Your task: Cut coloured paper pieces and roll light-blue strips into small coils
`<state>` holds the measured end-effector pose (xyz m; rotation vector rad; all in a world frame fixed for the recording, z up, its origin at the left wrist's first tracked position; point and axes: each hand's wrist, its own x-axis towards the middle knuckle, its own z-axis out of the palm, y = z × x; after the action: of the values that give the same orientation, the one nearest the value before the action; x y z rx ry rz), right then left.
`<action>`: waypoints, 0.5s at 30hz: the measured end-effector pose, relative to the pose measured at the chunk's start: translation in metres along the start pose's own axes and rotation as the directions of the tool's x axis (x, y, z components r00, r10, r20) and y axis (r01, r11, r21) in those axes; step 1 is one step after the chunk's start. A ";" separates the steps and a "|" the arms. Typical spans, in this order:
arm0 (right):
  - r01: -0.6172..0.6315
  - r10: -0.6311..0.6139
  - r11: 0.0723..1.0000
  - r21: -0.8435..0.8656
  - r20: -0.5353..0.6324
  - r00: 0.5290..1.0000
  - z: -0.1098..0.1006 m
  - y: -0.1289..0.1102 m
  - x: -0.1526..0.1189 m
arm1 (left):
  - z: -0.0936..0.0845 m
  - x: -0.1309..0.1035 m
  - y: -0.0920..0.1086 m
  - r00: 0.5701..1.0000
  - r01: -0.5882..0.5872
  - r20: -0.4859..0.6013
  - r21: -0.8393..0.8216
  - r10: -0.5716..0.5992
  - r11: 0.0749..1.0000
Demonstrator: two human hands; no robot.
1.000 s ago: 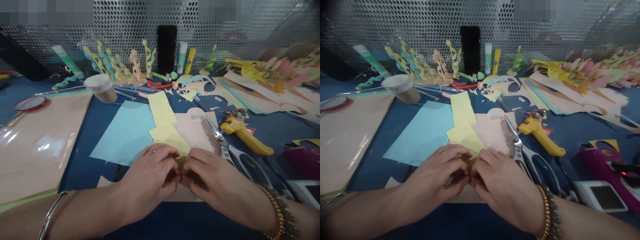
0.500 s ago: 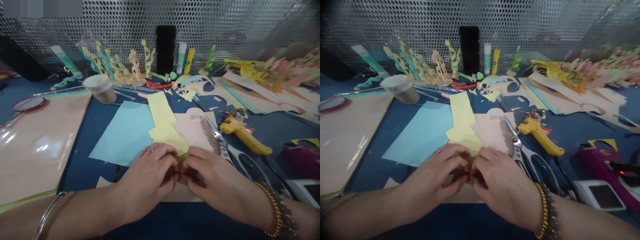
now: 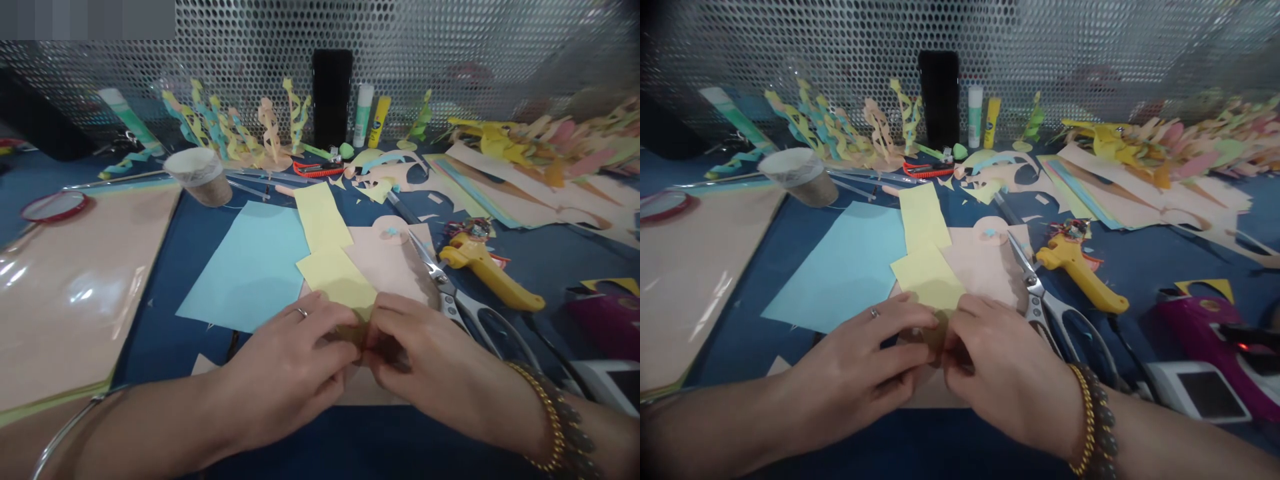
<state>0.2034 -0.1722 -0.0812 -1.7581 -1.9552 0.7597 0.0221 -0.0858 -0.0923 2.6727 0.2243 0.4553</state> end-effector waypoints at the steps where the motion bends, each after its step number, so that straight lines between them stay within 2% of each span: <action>1: -0.001 0.001 1.000 -0.004 -0.002 1.000 0.000 0.000 0.000 | -0.001 0.000 0.000 1.000 -0.019 0.017 0.042 0.018 0.999; 6: 0.059 -0.059 0.998 0.004 0.001 0.998 -0.004 0.006 -0.003 | -0.005 0.002 0.003 0.985 -0.154 0.110 0.171 0.136 0.973; 10: 0.160 -0.160 0.987 0.006 0.027 0.987 -0.008 0.012 -0.008 | -0.006 0.002 0.003 0.982 -0.187 0.072 0.188 0.177 0.964; 15: 0.351 -0.351 0.900 -0.258 0.049 0.935 -0.004 0.012 -0.011 | -0.002 -0.001 0.002 0.984 -0.180 0.034 0.190 0.176 0.965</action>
<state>0.2170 -0.1814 -0.0850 -1.4672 -2.3740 0.3895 0.0207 -0.0865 -0.0898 2.9000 0.0226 0.4878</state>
